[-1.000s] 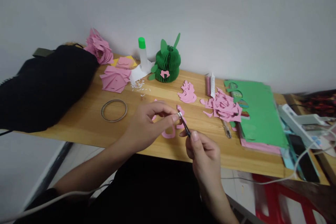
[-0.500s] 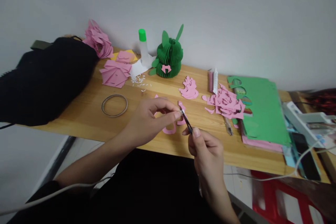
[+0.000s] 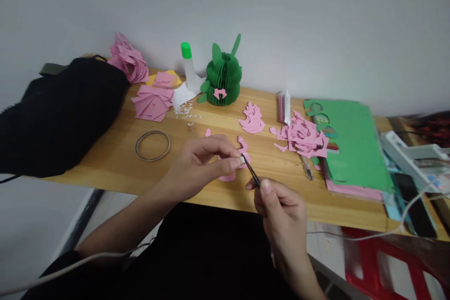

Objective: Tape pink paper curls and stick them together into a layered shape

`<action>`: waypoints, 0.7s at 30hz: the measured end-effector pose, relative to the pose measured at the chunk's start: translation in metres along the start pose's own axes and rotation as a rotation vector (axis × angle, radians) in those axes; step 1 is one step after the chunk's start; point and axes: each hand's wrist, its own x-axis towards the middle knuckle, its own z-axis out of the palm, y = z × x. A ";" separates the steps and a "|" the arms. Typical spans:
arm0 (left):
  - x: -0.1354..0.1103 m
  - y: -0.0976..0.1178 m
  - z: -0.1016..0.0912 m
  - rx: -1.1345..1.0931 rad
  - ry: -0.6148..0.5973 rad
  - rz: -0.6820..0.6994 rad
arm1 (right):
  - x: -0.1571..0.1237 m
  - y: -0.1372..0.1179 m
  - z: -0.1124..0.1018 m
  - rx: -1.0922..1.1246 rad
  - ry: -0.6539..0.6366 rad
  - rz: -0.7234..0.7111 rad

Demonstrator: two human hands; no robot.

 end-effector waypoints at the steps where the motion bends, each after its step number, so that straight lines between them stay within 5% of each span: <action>1: -0.001 0.000 -0.001 -0.005 -0.016 0.006 | -0.001 -0.001 0.000 0.002 0.001 -0.010; 9: -0.011 0.005 -0.012 -0.109 0.018 -0.012 | -0.001 -0.014 -0.020 -0.285 -0.101 -0.336; 13: -0.012 0.016 -0.013 0.040 -0.065 -0.074 | 0.003 -0.025 -0.032 -0.495 -0.215 -0.494; 21: -0.005 0.025 -0.016 0.376 -0.169 0.041 | 0.006 -0.038 -0.042 -0.696 -0.267 -0.618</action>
